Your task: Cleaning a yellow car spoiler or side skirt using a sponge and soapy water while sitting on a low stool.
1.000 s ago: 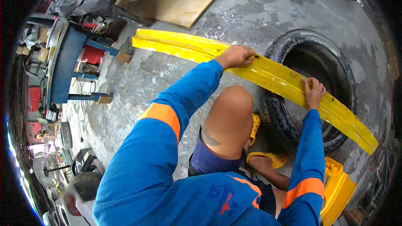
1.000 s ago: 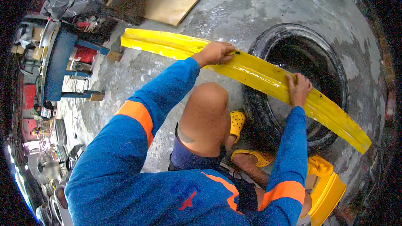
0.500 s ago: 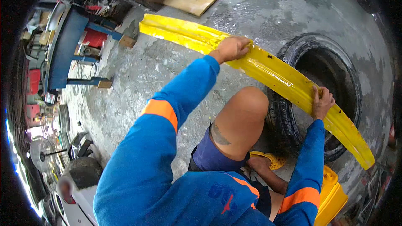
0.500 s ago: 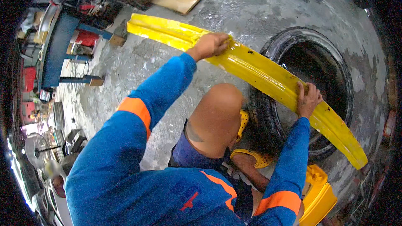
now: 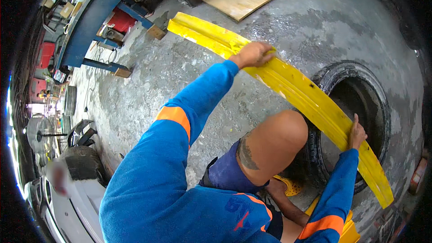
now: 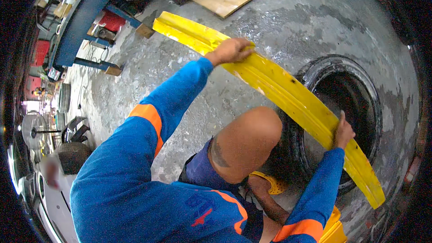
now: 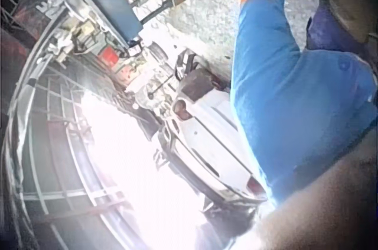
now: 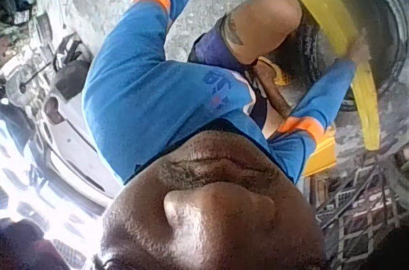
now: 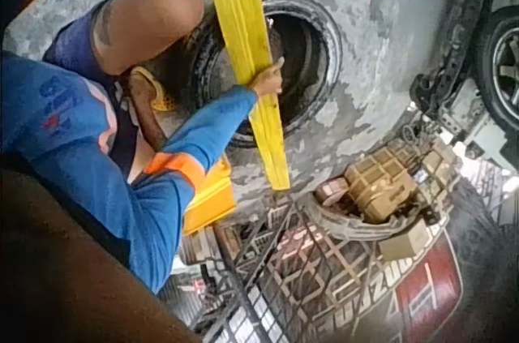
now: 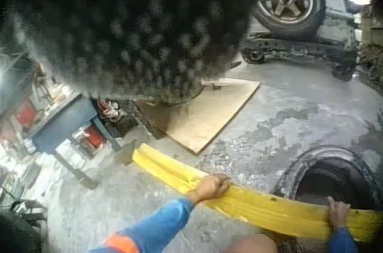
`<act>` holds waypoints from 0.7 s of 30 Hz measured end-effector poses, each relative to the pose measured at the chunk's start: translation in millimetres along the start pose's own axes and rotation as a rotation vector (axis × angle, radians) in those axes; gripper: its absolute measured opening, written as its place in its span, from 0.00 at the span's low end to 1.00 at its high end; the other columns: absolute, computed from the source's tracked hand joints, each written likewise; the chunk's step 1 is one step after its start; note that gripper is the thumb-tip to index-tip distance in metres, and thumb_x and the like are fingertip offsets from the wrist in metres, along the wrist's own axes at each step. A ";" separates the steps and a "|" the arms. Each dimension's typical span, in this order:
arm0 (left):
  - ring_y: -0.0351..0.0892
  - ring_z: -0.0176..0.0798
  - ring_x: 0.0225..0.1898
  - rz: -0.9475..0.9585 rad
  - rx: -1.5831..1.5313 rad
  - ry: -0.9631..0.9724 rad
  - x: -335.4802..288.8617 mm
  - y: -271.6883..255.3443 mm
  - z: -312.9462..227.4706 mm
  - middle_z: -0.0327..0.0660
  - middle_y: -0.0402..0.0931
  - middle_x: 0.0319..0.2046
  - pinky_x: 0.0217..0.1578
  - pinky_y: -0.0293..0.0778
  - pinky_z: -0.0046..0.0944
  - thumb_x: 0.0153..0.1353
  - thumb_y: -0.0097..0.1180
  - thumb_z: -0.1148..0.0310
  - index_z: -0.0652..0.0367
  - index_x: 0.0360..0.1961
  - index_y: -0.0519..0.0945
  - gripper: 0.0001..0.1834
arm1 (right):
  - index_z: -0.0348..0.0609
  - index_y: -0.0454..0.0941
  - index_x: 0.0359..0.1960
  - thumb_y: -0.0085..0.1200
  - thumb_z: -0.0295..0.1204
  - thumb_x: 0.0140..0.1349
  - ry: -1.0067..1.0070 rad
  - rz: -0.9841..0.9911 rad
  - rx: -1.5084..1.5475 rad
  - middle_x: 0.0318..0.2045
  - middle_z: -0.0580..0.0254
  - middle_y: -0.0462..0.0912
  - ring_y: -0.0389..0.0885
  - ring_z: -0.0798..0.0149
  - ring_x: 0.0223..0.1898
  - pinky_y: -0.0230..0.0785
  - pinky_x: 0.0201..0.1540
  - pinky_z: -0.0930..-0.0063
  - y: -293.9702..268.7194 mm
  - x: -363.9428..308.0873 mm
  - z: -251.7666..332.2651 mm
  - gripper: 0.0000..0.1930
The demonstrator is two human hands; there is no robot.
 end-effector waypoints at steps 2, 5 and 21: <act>0.81 0.59 0.46 0.024 -0.024 0.079 -6.8 15.2 -33.3 0.53 0.82 0.43 0.48 0.78 0.51 0.68 0.56 0.56 0.60 0.48 0.82 0.18 | 0.60 0.62 0.74 0.44 0.34 0.74 -0.060 0.003 -0.159 0.33 0.47 0.85 0.84 0.47 0.35 0.71 0.41 0.45 19.3 -6.0 -53.3 0.27; 0.79 0.58 0.46 -0.036 -0.157 0.255 -2.9 46.2 -119.2 0.52 0.78 0.41 0.47 0.76 0.52 0.67 0.58 0.55 0.59 0.41 0.81 0.16 | 0.59 0.58 0.76 0.47 0.29 0.72 -0.056 0.006 -0.294 0.34 0.46 0.85 0.83 0.47 0.32 0.73 0.32 0.52 -11.6 -22.3 -192.0 0.31; 0.79 0.61 0.43 0.067 -0.105 0.279 -7.5 86.9 -151.8 0.51 0.78 0.44 0.44 0.77 0.53 0.60 0.63 0.60 0.60 0.41 0.80 0.15 | 0.47 0.84 0.32 0.53 0.52 0.69 -0.126 -0.233 0.069 0.29 0.58 0.80 0.76 0.49 0.35 0.62 0.44 0.53 -51.5 -50.3 12.1 0.22</act>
Point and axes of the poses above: each hand's wrist, its own x-axis towards the middle knuckle, its own y-axis out of the palm, z = x × y, the point moved 6 cm from there along x, towards the middle knuckle
